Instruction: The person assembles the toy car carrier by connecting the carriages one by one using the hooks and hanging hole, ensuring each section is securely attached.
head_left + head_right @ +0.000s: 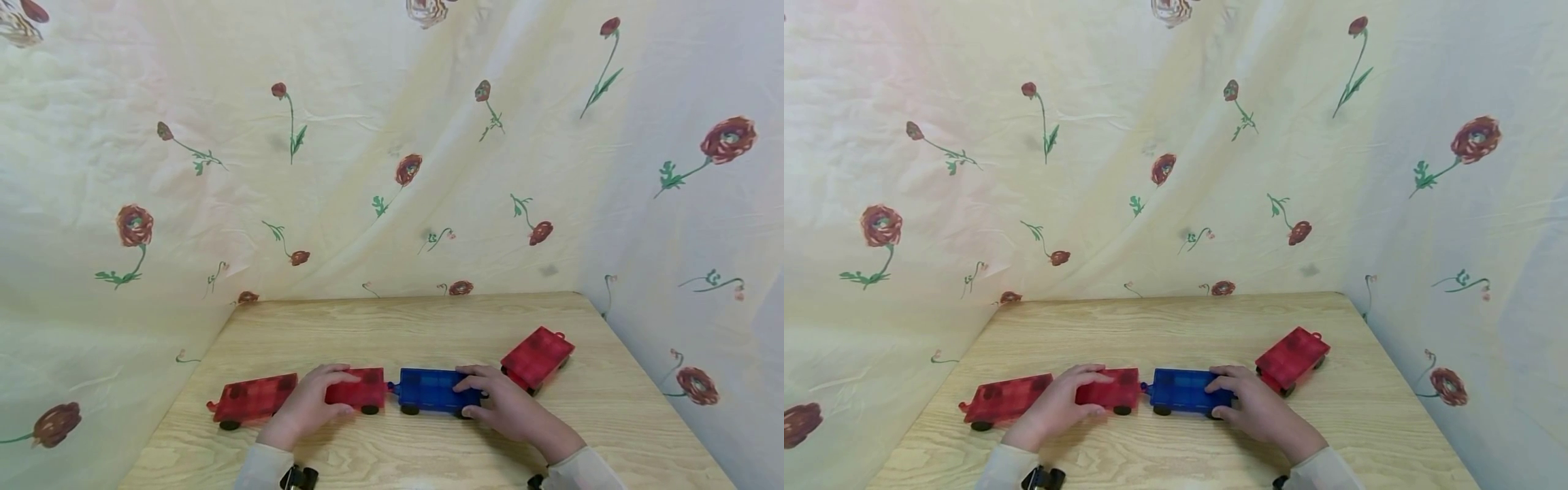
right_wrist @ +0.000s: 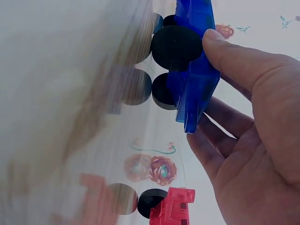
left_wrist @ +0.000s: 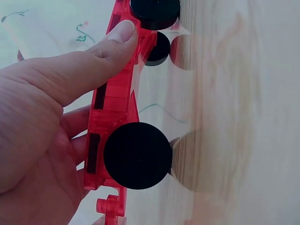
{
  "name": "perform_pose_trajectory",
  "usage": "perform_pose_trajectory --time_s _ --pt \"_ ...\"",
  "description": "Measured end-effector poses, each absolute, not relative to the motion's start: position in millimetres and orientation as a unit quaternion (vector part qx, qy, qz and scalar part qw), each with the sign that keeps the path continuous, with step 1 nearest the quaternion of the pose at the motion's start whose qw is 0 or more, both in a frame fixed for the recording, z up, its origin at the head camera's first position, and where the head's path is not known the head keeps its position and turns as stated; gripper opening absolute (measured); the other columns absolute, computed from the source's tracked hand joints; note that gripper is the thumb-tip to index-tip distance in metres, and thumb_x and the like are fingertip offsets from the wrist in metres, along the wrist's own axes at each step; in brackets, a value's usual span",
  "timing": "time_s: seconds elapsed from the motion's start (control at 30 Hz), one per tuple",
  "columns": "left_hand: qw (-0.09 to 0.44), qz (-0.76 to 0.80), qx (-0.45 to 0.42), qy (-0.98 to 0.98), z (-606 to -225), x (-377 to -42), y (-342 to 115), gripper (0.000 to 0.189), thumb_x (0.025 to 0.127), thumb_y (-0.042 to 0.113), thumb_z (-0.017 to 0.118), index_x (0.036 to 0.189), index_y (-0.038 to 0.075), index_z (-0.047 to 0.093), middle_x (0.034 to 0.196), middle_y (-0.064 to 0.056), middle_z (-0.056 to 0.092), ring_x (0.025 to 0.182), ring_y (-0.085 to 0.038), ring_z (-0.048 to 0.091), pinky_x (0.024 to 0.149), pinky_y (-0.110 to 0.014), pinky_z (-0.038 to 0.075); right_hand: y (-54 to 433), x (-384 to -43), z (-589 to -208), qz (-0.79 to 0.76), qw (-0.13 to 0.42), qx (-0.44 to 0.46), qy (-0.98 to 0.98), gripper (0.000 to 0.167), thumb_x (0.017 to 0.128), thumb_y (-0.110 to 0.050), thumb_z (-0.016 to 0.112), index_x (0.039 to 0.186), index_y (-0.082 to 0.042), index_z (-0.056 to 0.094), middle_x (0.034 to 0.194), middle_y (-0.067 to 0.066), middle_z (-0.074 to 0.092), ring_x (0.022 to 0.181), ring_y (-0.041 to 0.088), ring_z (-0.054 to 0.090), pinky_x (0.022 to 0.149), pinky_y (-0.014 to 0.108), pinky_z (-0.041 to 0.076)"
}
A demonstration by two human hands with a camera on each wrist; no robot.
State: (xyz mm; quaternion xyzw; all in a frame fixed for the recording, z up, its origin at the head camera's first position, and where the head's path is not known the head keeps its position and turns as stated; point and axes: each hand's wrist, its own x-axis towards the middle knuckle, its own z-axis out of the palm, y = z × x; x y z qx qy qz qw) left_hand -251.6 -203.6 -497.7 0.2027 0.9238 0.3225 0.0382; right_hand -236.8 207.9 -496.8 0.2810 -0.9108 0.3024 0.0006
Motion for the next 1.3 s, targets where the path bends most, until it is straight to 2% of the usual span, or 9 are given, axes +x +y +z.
perform_pose_trajectory --time_s 0.5,0.63,0.8,0.93,1.1,1.3 --pt "0.033 0.318 0.204 0.925 -496 -250 -204 0.051 0.087 0.031 0.087 0.136 0.029 0.071 0.156 -0.004 0.050 0.145 -0.038 0.042 0.110 -0.061 0.043 207 -236 -498 0.303 -0.001 0.273 -0.913 0.028 0.092 -0.026 0.084 0.119 -0.027 0.076 0.153 0.005 0.053 0.141 0.035 0.049 0.107 0.057 0.047" --pt "0.034 0.323 0.206 0.923 -495 -250 -204 0.054 0.086 0.033 0.088 0.137 0.028 0.070 0.157 -0.003 0.049 0.148 -0.038 0.039 0.111 -0.061 0.043 206 -236 -496 0.304 0.006 0.273 -0.913 0.030 0.092 -0.027 0.084 0.120 -0.026 0.075 0.154 0.006 0.052 0.142 0.037 0.048 0.107 0.057 0.047" --pt "0.045 0.352 0.203 0.913 -494 -251 -203 0.058 0.088 0.038 0.086 0.141 0.028 0.066 0.158 -0.003 0.047 0.148 -0.037 0.039 0.110 -0.062 0.043 207 -236 -492 0.304 0.015 0.260 -0.917 0.035 0.092 -0.032 0.083 0.125 -0.025 0.075 0.157 0.001 0.050 0.142 0.034 0.048 0.107 0.054 0.049" --pt "0.029 0.379 0.207 0.901 -489 -252 -200 0.052 0.093 0.037 0.082 0.142 0.030 0.065 0.156 -0.002 0.049 0.145 -0.035 0.044 0.111 -0.063 0.042 213 -236 -486 0.315 0.037 0.244 -0.917 0.036 0.092 -0.028 0.084 0.126 -0.023 0.074 0.157 0.001 0.051 0.142 0.036 0.049 0.108 0.057 0.047" --pt "-0.007 0.388 0.216 0.896 -479 -253 -193 0.046 0.096 0.035 0.079 0.140 0.036 0.064 0.151 0.005 0.054 0.142 -0.029 0.049 0.109 -0.060 0.045 224 -238 -483 0.317 0.078 0.243 -0.913 0.038 0.088 -0.018 0.087 0.125 -0.019 0.074 0.152 0.006 0.056 0.137 0.036 0.054 0.105 0.056 0.049" --pt "-0.032 0.376 0.232 0.897 -474 -256 -180 0.049 0.097 0.034 0.078 0.142 0.034 0.062 0.146 0.009 0.057 0.138 -0.025 0.053 0.109 -0.055 0.048 242 -243 -484 0.300 0.118 0.223 -0.920 0.041 0.086 -0.016 0.089 0.124 -0.021 0.074 0.150 0.007 0.058 0.135 0.036 0.057 0.104 0.056 0.050"
